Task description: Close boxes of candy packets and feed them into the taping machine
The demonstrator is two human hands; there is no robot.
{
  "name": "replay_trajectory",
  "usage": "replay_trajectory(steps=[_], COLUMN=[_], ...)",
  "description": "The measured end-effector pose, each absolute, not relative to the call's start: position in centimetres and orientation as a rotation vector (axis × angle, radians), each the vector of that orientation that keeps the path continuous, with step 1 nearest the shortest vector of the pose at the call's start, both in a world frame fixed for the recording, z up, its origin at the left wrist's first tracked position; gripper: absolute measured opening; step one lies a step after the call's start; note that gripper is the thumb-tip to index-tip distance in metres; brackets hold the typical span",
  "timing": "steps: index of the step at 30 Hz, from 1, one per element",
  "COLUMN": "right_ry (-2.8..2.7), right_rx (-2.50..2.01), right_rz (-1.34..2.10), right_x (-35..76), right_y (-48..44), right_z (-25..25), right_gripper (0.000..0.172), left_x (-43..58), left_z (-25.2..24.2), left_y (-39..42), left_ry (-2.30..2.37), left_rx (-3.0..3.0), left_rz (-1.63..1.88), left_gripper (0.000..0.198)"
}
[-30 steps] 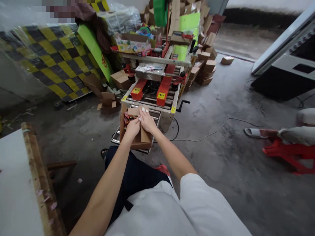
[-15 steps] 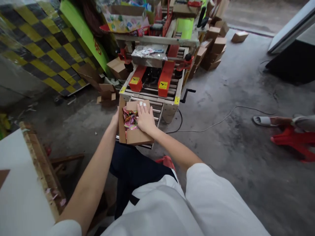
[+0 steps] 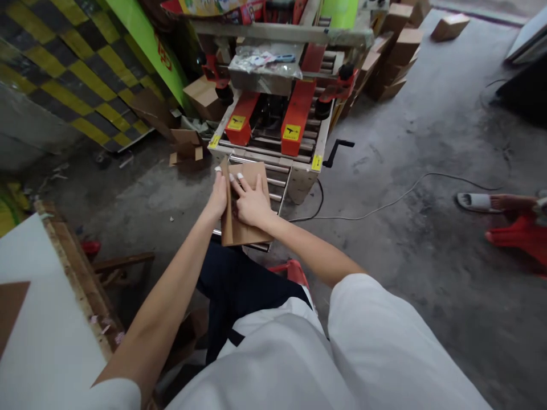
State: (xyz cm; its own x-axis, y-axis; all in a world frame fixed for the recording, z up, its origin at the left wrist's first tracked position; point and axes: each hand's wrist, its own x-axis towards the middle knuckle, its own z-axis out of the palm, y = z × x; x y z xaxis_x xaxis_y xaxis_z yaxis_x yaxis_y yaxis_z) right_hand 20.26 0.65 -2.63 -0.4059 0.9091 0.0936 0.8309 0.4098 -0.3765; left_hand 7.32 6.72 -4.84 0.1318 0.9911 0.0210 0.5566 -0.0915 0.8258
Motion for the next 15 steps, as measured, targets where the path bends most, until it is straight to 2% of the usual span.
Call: replay_trajectory(steps=[4,8,15], right_ry=[-2.086,-1.485,-1.702], right_rx=[-1.472,-1.565,-1.636], right_rz=[0.5,0.451,0.455], right_x=[21.7,23.2,21.8], right_y=[0.2,-0.1,0.6], right_z=[-3.2,-3.8,-3.0], right_gripper=[0.035,0.042,0.03], left_x=[8.0,9.2,10.1], left_z=[-4.5,-4.0,-3.0], left_y=[5.9,4.4,3.7], left_ry=[1.542,1.663,1.798], left_rx=[1.815,1.957,2.02], left_rz=[0.73,0.639,0.47], left_gripper=[0.058,0.057,0.056])
